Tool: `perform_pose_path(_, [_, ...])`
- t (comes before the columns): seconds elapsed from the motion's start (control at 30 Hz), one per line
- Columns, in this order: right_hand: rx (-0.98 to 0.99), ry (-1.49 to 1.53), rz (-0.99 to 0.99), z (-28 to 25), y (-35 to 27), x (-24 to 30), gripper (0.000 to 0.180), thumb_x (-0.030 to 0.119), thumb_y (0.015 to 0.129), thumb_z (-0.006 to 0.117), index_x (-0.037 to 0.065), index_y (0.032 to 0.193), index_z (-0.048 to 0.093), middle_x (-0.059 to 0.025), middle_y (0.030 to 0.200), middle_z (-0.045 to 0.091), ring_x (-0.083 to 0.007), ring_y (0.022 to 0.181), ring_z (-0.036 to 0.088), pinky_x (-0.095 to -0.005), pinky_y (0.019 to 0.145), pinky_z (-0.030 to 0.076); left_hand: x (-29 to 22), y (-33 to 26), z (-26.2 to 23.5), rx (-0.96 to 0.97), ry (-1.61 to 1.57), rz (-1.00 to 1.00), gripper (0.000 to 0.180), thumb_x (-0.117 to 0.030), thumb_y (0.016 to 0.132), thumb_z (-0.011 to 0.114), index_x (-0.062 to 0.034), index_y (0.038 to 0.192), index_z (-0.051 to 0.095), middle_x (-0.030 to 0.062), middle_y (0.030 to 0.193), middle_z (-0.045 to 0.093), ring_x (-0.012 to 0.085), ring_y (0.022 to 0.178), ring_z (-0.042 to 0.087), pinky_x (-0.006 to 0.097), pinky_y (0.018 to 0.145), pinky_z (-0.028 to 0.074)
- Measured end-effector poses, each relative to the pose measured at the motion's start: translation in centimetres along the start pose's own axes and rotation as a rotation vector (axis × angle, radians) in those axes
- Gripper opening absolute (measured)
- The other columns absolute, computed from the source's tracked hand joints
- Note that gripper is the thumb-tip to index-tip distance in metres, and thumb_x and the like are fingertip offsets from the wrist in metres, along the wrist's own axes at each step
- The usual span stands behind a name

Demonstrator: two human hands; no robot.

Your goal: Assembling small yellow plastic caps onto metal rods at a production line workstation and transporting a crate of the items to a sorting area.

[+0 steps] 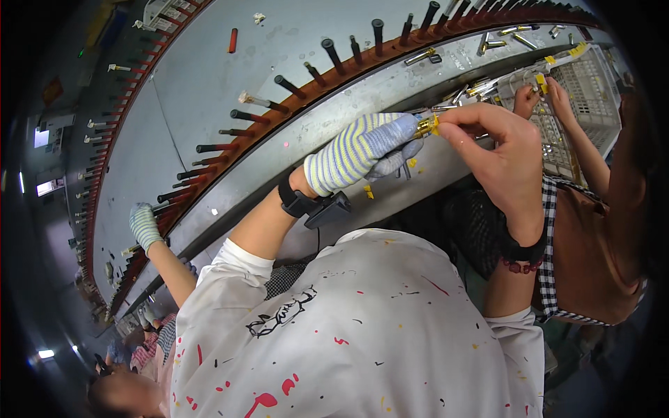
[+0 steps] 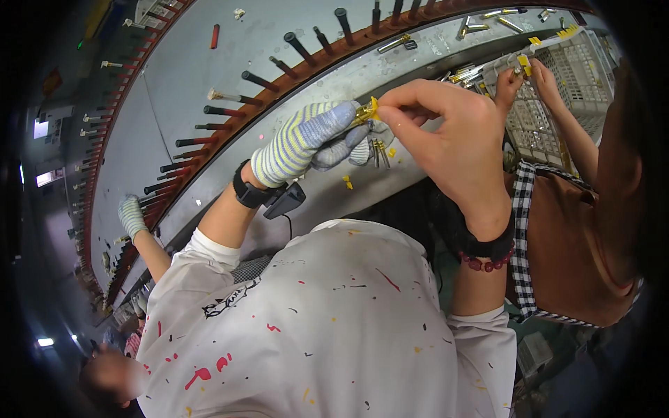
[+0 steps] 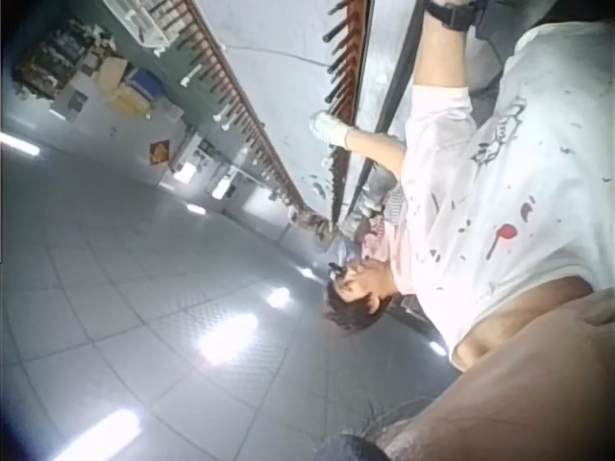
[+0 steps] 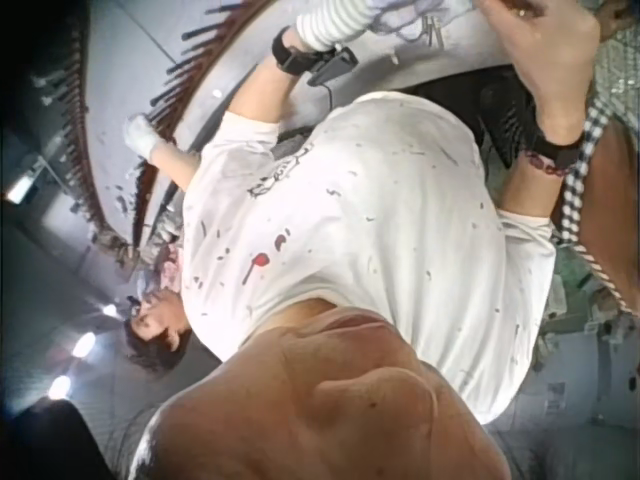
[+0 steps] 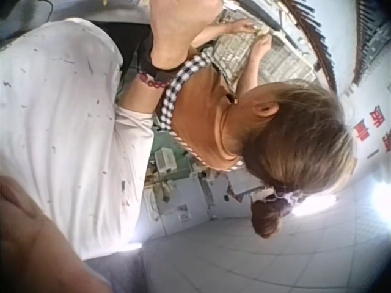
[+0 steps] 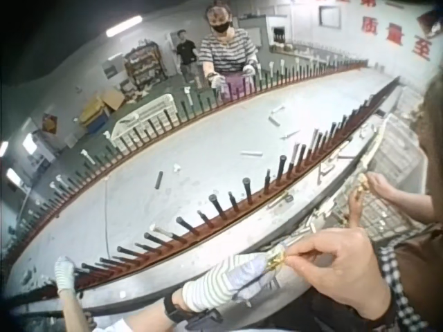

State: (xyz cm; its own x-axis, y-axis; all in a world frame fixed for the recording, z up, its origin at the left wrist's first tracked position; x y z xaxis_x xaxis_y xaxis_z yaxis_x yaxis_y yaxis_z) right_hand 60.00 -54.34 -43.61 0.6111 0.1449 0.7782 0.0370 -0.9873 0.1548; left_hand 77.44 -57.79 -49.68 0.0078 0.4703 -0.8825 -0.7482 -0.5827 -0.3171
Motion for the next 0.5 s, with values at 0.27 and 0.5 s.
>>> perform_pose_path(0.27, [0.082, 0.161, 0.166, 2.0, -1.5, -1.2, 0.004, 0.002, 0.075, 0.064, -0.001, 0.078, 0.064, -0.0005, 0.069, 0.061, -0.0057, 0.061, 0.054, -0.0182, 0.059, 0.044, 0.8, -0.8, -1.1, 0.069, 0.190, -0.052, 0.043, -0.041, 0.094, 0.041, -0.0070, 0.071, 0.056, -0.0036, 0.052, 0.043, 0.0034, 0.046, 0.034, 0.020, 0.044, 0.028])
perform_pose_path(0.5, [0.259, 1.037, 0.668, 4.6, -4.1, -6.1, 0.007, 0.008, 0.078, 0.061, 0.002, 0.078, 0.059, 0.0016, 0.066, 0.055, -0.0053, 0.059, 0.049, -0.0197, 0.054, 0.039, 4.2, 1.6, -2.9, 0.116, 0.264, 0.091, 0.028, -0.030, 0.088, 0.058, -0.0019, 0.092, 0.062, 0.0009, 0.071, 0.055, 0.0063, 0.057, 0.045, 0.021, 0.054, 0.037])
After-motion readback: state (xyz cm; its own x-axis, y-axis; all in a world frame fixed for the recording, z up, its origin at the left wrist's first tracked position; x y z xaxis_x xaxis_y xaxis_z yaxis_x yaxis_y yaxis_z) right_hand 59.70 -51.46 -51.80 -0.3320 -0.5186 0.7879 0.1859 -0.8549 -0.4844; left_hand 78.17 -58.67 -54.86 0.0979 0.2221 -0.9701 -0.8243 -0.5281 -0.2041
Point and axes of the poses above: each hand's wrist, its own y-axis towards the middle knuckle, its own z-axis out of the palm, x = y × z, the point moved 2 cm from there along y, towards the middle knuckle
